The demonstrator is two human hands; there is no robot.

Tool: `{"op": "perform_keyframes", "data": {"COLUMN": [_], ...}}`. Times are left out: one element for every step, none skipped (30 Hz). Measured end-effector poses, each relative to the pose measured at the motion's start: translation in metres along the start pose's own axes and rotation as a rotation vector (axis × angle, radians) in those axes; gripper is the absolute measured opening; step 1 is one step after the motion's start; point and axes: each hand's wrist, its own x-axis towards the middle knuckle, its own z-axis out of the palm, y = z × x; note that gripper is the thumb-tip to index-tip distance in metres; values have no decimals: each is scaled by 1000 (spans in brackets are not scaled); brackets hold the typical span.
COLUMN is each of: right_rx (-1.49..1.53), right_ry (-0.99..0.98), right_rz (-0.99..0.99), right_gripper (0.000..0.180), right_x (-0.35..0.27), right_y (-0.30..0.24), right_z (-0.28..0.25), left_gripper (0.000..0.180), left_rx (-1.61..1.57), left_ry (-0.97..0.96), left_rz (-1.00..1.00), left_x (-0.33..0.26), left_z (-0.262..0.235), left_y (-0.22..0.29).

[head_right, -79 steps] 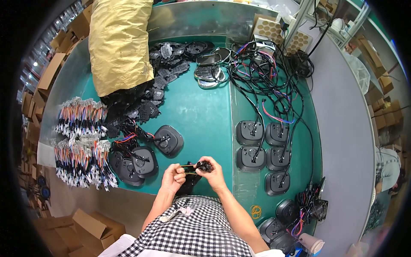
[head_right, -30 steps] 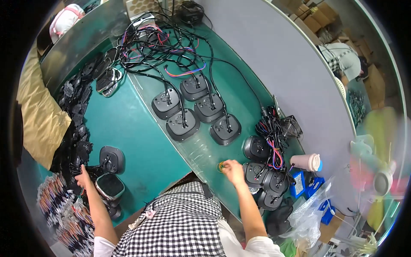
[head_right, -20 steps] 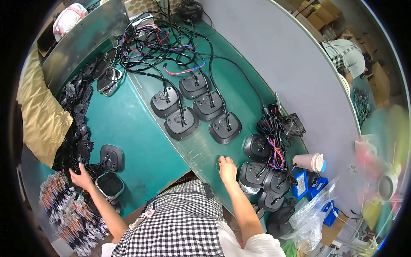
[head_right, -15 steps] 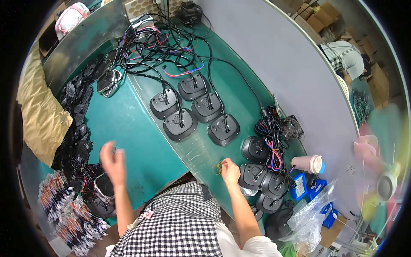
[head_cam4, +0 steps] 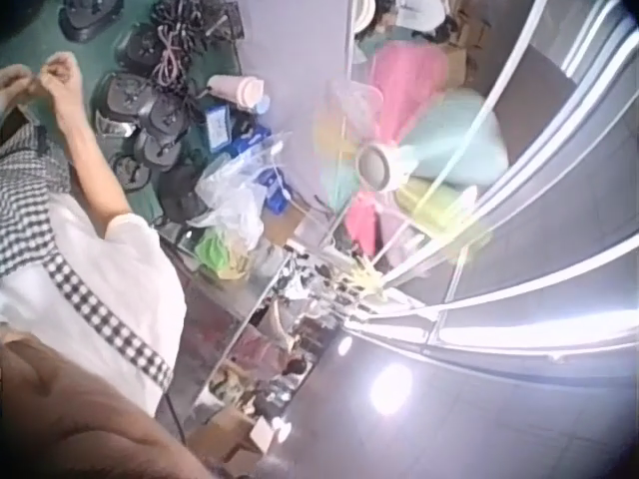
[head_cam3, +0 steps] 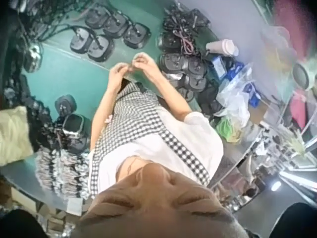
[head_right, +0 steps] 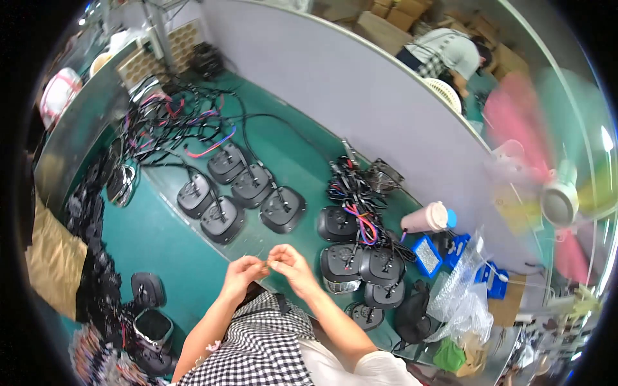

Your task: The person assembles electronic wiring harnesses by hand, grouping cables and inserting them into plastic components.

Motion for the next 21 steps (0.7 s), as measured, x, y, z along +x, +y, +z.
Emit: {"op": "perform_keyframes", "data": {"right_rx": [178, 315, 454, 526, 533, 545, 557, 257, 60, -10, -82, 3, 3, 164, 322, 278, 234, -26, -255, -295, -312], "right_ry": [-25, -61, -104, -63, -54, -125, -195, -123, -233, -372, -512, -652, -676, -606, -534, -382, -252, -273, -352, -390, -418], "right_rz": [-29, 3, 38, 74, 58, 135, 211, 260, 324, 384, 445, 501, 513, 285, 63, 22, -9, -28, -29, 63, 205], "right_gripper": [22, 23, 23, 22, 22, 21, 20, 20, 19, 18, 19, 22, 22, 27, 33, 38, 44, 46, 38, 31, 26], "right_x": [2, 1, 1, 0, 1, 1, 1, -1, 0, 1, 1, 5, 7, 9, 14, 26, 36, 43, 43, 40, 34], "right_y": [3, 5, 5, 5, 9, 15, 18, 24, 36, 41, 44, 36, 24, 11, -1, -11, -15, -6, 10, 32, 35], "right_z": [5, 11, 19, 27, 23, 15, 11, 11, 4, 4, 3, 9, 24, 41, 52, 49, 48, 39, 24, 18, 25], "left_gripper": [11, 11, 9, 8, 8, 7, 7, 7, 10, 10, 11, 11, 11, 12, 13, 11, 12, 11, 11, 11, 11], "left_rx": [-54, -146, -221, -299, -378, -449, -518, -494, -425, -365, -306, -306, -39, 229, 491, 739, 778, 757, 768, 616, 450], "left_ry": [41, 93, 201, 255, 312, 310, 307, 339, 321, 307, 294, 311, 374, 439, 426, 312, 192, 149, 172, 227, 280], "left_rz": [7, 42, 55, 73, 89, 105, 116, 210, 253, 250, 247, 259, 286, 303, 488, 565, 512, 547, 506, 425, 354], "left_x": [-5, -8, -13, -12, -12, -14, -15, -13, -16, -21, -24, -26, -30, -33, -31, -40, -48, -52, -53, -50, -48], "left_z": [-1, 1, 3, -1, -8, -17, -26, -31, -37, -44, -47, -53, -59, -64, -61, -34, -20, -5, -5, -20, -35], "left_y": [2, 4, 9, 8, 8, 11, 17, 23, 33, 42, 48, 45, 36, 24, 5, 14, 16, 29, 41, 49, 51]}}
